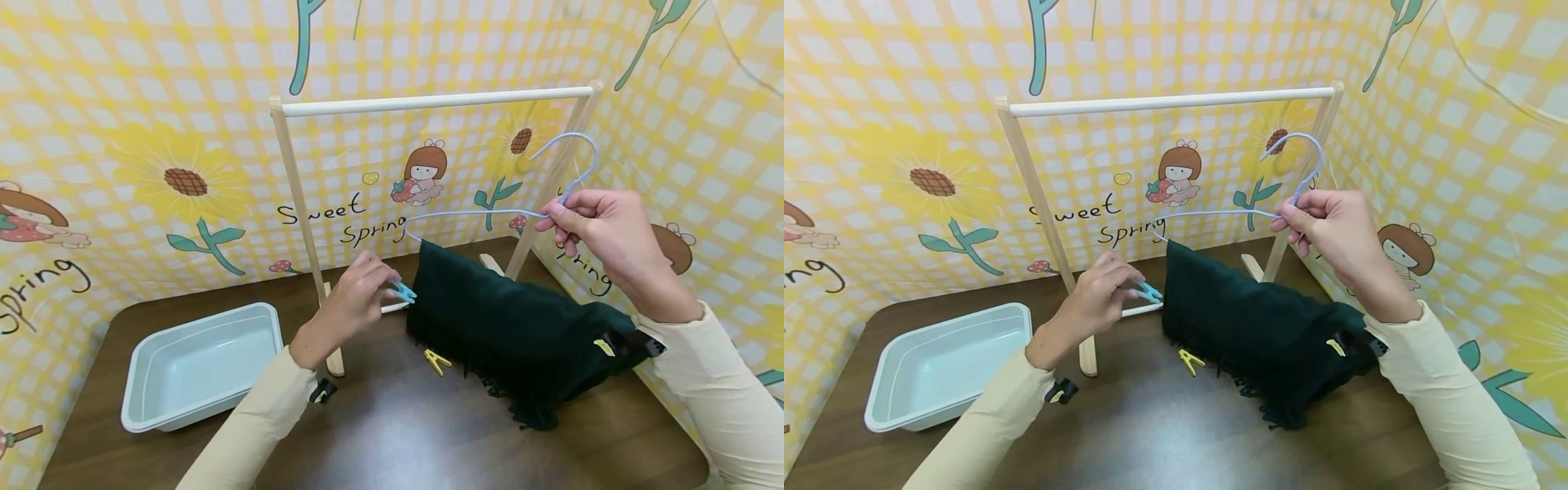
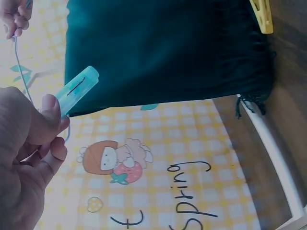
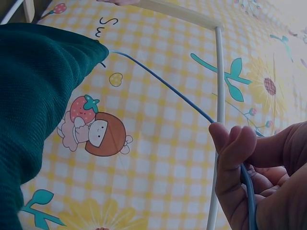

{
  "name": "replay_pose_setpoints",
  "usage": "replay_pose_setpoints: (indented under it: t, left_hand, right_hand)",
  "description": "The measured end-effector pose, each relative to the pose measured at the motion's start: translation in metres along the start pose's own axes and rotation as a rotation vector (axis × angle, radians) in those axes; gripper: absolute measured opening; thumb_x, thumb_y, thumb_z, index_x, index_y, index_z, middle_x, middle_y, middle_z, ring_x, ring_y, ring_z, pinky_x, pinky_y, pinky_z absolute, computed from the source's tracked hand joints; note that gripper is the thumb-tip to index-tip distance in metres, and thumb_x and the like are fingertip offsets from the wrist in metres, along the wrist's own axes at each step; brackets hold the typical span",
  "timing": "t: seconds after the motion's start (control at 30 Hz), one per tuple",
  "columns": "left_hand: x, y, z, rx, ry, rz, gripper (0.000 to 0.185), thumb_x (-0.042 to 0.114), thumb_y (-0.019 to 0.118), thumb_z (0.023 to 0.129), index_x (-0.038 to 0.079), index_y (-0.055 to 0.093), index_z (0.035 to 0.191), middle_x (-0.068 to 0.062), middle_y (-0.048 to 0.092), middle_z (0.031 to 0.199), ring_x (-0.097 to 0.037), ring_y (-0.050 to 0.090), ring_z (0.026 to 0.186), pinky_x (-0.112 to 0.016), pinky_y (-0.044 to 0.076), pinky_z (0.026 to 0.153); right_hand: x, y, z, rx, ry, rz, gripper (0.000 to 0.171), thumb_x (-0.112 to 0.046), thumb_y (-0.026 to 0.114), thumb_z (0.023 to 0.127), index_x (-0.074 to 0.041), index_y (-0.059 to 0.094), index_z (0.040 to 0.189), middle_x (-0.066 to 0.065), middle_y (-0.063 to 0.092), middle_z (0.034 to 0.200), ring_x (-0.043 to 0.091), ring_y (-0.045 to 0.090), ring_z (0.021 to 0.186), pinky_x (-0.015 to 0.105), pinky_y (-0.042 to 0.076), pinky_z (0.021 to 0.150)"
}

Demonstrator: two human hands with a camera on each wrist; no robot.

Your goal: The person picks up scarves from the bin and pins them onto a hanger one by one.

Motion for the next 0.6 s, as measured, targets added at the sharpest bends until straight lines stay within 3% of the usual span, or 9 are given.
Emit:
replay_pose_setpoints:
  t: [0.4, 0.6]
  left_hand:
    - [0.010, -0.014, 0.022, 0.046, 0.079, 0.061, 0.015, -0.012, 0.078, 0.079, -0.002, 0.070, 0.085, -0.010, 0.070, 0.082, -0.026, 0.053, 0.082, -0.034, 0.049, 0.076]
    - [0.010, -0.022, 0.031, 0.121, 0.094, 0.087, 0.011, -0.009, 0.078, 0.080, -0.003, 0.069, 0.083, -0.012, 0.072, 0.082, -0.027, 0.054, 0.078, -0.033, 0.047, 0.072]
  right_hand:
    - [0.000, 0.010, -0.001, -0.029, -0.003, -0.020, 0.024, -0.010, 0.068, 0.096, 0.011, 0.069, 0.084, 0.004, 0.077, 0.076, 0.012, 0.061, 0.056, 0.022, 0.049, 0.046]
    - [0.002, 0.017, 0.000, -0.059, 0.009, 0.031, 0.017, -0.008, 0.069, 0.096, 0.006, 0.072, 0.086, 0.003, 0.077, 0.077, 0.011, 0.059, 0.056, 0.021, 0.047, 0.045]
Point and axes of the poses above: each hand's wrist, its own z-axis towards the middle knuckle, its own y-axis out of the palm, x = y × z, the point moved 10 cm from there along z, towards the middle knuckle
